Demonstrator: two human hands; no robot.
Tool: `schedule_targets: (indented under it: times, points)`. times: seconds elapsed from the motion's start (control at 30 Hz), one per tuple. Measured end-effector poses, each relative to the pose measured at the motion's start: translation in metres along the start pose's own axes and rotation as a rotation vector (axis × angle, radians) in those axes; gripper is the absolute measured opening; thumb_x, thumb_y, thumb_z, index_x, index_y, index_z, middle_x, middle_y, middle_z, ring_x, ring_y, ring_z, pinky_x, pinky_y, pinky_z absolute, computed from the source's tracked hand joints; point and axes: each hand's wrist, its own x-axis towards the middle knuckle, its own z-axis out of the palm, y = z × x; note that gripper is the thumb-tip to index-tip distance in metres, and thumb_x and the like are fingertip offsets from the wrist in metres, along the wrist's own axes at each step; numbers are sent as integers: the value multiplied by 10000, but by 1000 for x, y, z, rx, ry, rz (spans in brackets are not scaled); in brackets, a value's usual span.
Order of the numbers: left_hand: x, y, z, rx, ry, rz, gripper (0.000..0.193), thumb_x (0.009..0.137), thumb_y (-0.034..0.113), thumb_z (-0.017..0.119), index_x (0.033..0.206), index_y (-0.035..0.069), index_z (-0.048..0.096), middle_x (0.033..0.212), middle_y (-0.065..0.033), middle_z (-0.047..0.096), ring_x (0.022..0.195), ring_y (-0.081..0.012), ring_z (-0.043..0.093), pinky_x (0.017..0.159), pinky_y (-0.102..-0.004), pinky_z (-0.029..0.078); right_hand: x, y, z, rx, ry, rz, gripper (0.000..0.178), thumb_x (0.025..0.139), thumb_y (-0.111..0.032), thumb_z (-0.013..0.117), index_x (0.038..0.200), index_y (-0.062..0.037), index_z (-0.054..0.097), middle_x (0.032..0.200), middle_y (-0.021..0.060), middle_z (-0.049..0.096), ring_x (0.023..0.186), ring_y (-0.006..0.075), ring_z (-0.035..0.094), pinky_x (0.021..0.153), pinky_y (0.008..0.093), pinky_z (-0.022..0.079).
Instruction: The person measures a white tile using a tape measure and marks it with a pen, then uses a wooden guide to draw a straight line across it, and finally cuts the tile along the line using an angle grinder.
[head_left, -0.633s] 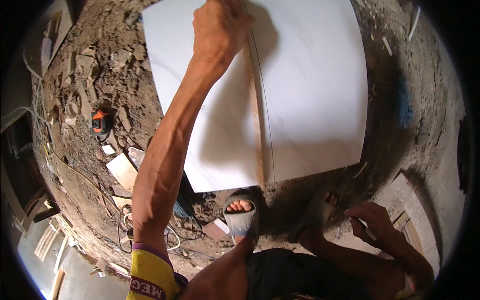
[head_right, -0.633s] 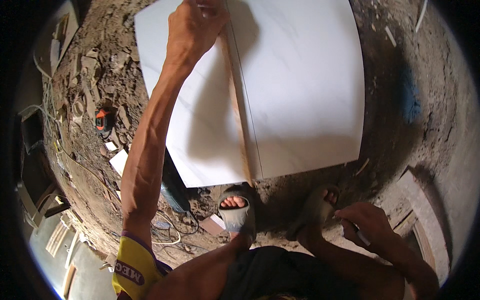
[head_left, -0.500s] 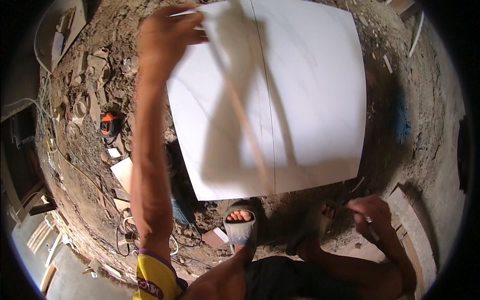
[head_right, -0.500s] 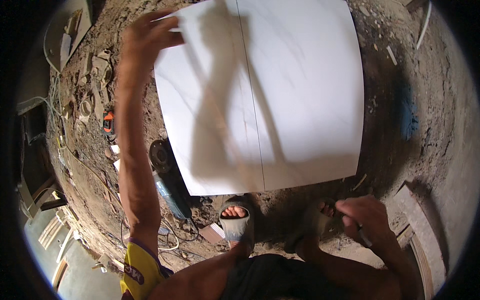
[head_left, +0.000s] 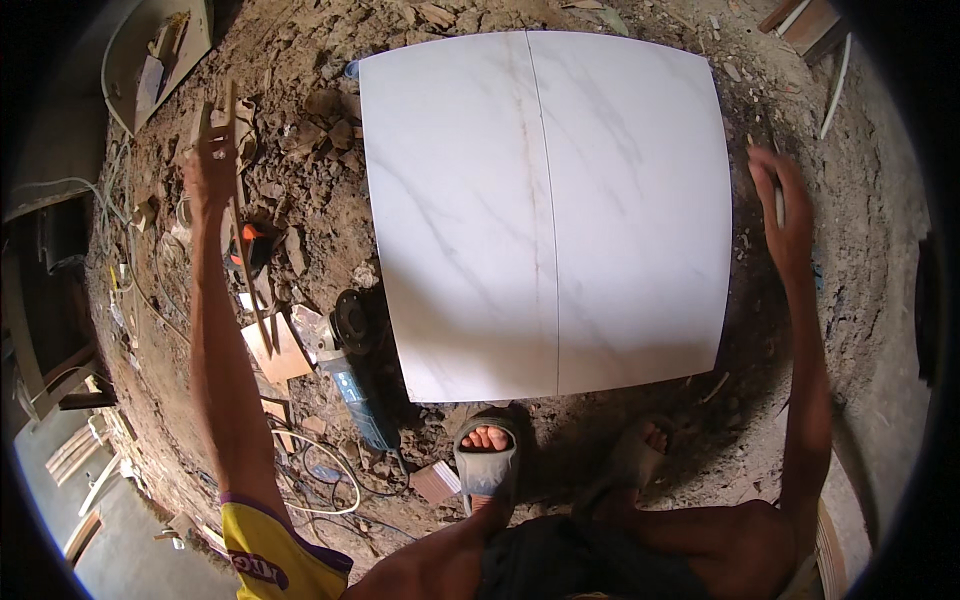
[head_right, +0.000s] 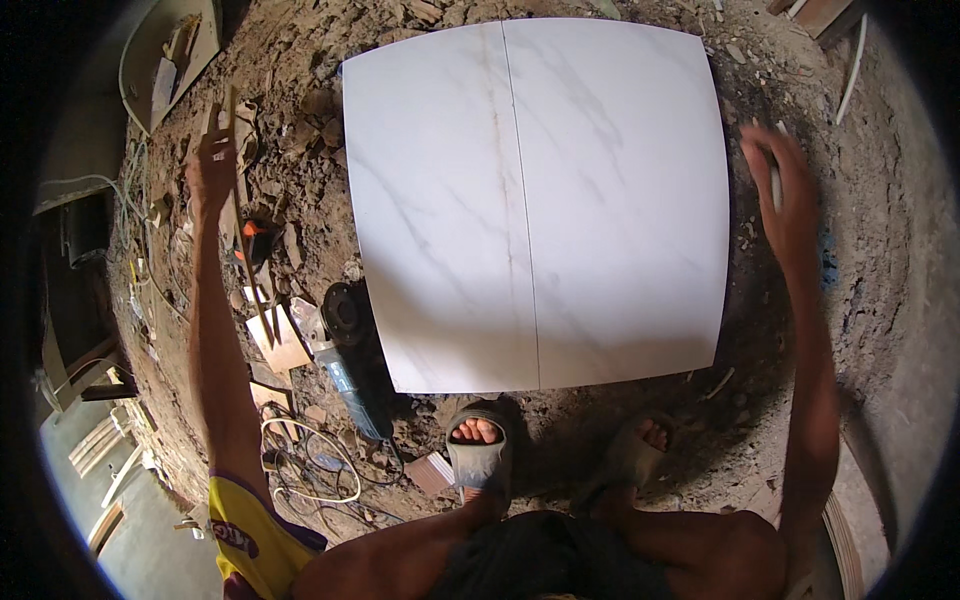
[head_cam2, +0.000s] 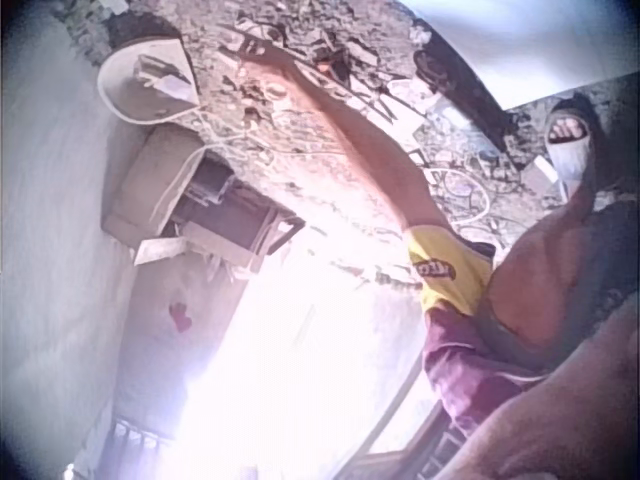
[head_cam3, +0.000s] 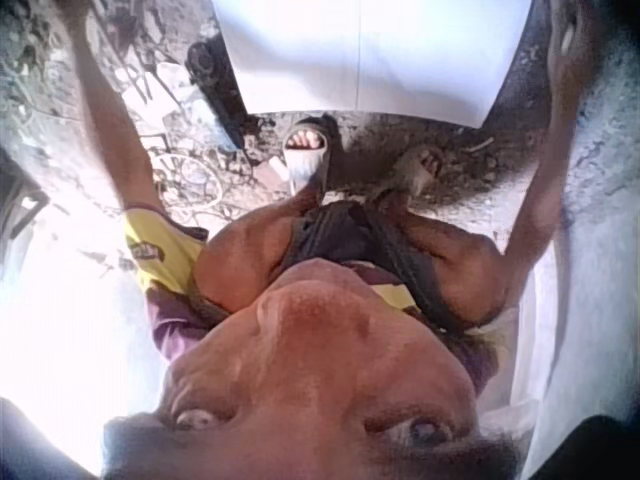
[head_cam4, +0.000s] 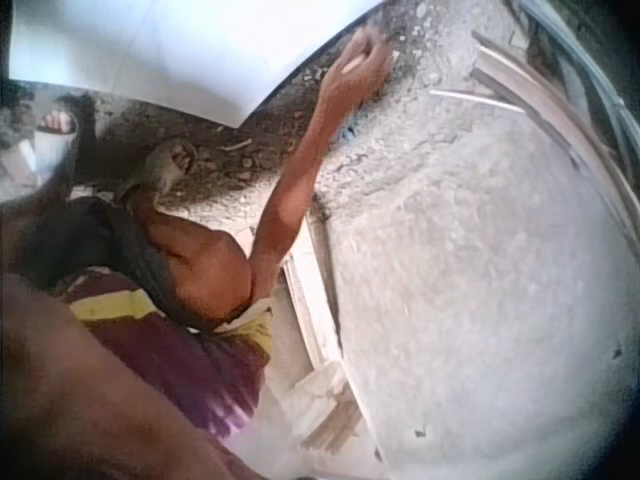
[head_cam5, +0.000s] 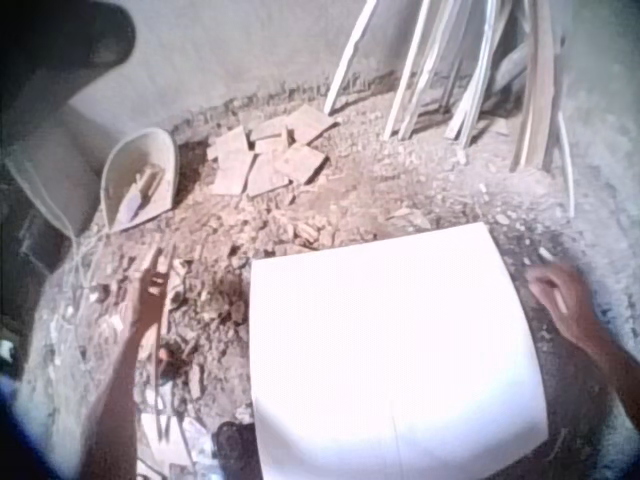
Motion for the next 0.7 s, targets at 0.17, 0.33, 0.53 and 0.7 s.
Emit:
schedule_targets:
  times: [0.17,0.33,0.53,0.7]
  points:
    - [-68,106,-18,-215,104,-105,425,1022,395,725,1283,60,697,1176,-191,765,1049,-304,752,878,-459,609,126,34,58,-86,75,-402,405,1124,-369,577,1340,-40,672,1275,133,708,1176,347,677,1050,430,518]
    - [-281,277,-173,-1096,-1103,-660,559,1130,495,474,1315,16,695,1228,-217,747,1180,-277,714,994,-432,565,177,26,110,33,-74,-156,445,1116,-423,578,1283,-28,697,1301,156,712,1273,345,644,1104,428,486]
    - [-409,339,-140,-1596,-894,-1394,850,1120,646,350,1635,-27,283,1612,-240,446,1486,-360,463,1209,-536,413,190,77,153,136,-103,-213,612,1070,-576,583,1236,-7,733,1230,184,737,1209,362,676,1050,436,507]
    - [-422,360,-120,-1862,-469,-1608,536,1165,437,406,1472,1,460,1493,-172,516,1398,-314,503,1229,-513,395,188,71,146,130,-19,-53,858,967,-750,613,1314,26,722,1366,257,699,1326,378,645,1120,480,492]
